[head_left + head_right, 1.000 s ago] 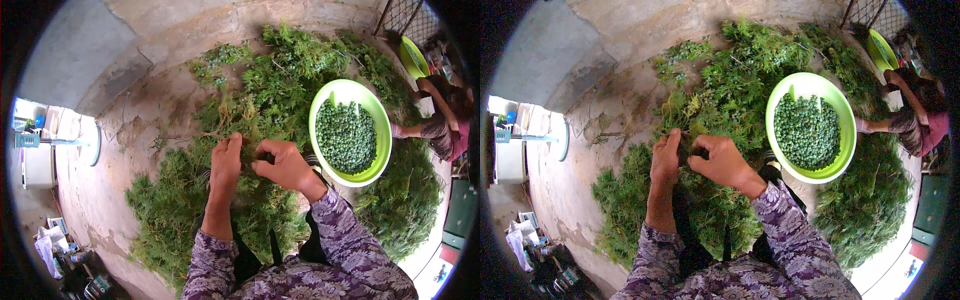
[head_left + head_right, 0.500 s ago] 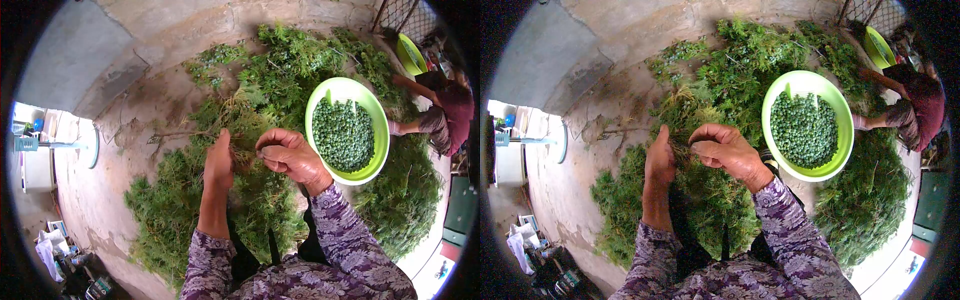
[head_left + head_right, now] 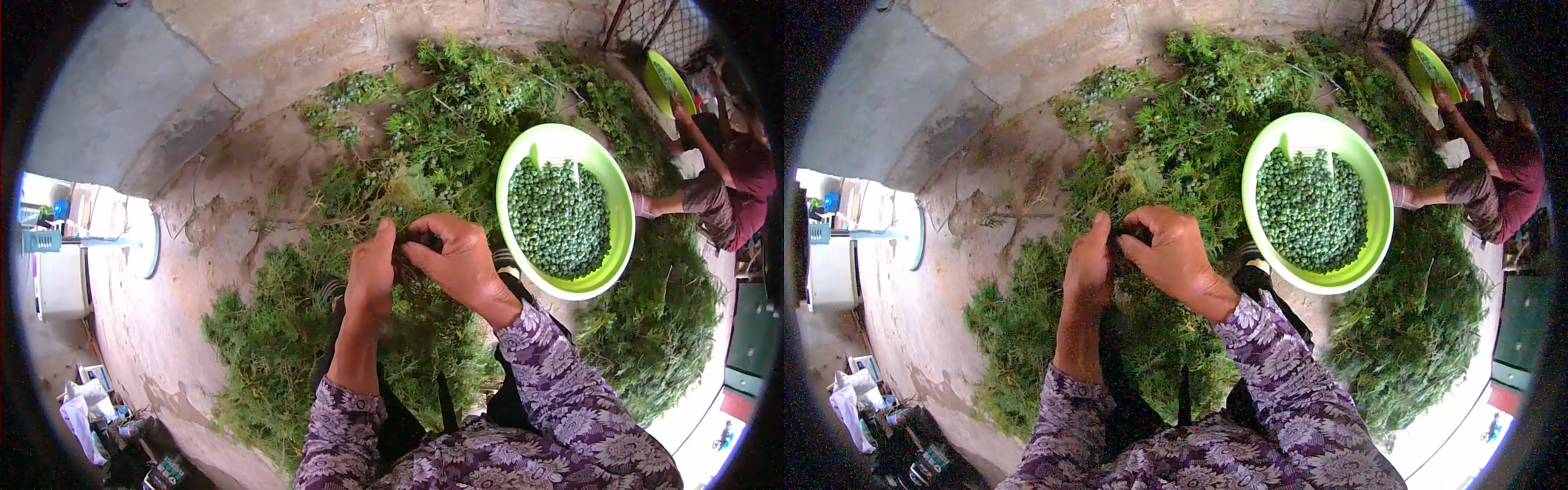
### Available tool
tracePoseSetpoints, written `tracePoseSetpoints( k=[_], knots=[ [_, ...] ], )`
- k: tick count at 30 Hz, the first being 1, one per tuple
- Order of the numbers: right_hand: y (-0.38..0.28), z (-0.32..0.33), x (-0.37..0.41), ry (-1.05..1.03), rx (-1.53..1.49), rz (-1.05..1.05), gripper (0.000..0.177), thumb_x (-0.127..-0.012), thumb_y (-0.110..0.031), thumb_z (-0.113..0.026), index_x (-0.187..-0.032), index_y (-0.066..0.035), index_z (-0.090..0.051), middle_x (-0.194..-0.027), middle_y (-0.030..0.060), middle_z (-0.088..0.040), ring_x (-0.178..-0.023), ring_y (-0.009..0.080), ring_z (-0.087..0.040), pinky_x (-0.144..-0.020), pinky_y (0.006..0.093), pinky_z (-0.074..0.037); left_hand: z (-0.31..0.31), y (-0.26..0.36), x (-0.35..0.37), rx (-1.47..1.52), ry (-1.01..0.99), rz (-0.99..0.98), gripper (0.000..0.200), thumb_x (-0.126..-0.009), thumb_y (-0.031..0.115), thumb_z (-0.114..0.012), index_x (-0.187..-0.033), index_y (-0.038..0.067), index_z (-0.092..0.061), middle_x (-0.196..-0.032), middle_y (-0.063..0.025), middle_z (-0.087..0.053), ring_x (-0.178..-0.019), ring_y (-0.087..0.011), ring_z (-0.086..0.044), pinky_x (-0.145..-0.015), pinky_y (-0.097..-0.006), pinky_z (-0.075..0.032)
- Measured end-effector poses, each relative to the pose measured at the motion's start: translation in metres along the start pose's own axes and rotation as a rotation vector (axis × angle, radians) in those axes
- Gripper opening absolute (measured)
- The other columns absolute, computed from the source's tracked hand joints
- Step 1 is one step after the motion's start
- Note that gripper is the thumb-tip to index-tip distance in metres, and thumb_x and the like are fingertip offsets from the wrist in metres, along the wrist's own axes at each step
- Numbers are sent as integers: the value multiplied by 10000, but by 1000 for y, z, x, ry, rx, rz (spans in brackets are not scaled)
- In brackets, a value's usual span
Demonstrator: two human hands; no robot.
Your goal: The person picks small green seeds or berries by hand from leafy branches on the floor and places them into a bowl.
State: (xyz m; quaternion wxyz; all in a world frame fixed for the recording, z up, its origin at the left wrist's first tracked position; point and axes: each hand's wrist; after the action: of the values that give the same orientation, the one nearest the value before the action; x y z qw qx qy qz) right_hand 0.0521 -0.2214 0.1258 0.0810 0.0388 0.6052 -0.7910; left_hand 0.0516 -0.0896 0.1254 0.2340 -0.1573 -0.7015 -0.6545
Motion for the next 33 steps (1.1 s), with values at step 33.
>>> tracePoseSetpoints(
  k=[33],
  knots=[
    [47, 119, -26, 612, 1111, -46, 454, -682, -151, -605, -1104, -15, -504, -1093, 209, -520, -1022, 334, -493, -878, 380, -388, 39, 17, 2, 42, -45, -245, 406, -848, 349, -424, -861, 7, -643, -789, -64, -580, -733, -147, -498, -720, -278, -376]
  ],
)
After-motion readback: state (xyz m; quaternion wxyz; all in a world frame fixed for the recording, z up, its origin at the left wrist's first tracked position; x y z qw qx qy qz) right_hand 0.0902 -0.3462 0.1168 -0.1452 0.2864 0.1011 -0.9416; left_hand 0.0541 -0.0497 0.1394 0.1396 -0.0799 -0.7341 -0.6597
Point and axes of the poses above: each hand's wrist, its own x-axis away from the middle knuckle, its own z-axis out of the back of the hand, y = z × x
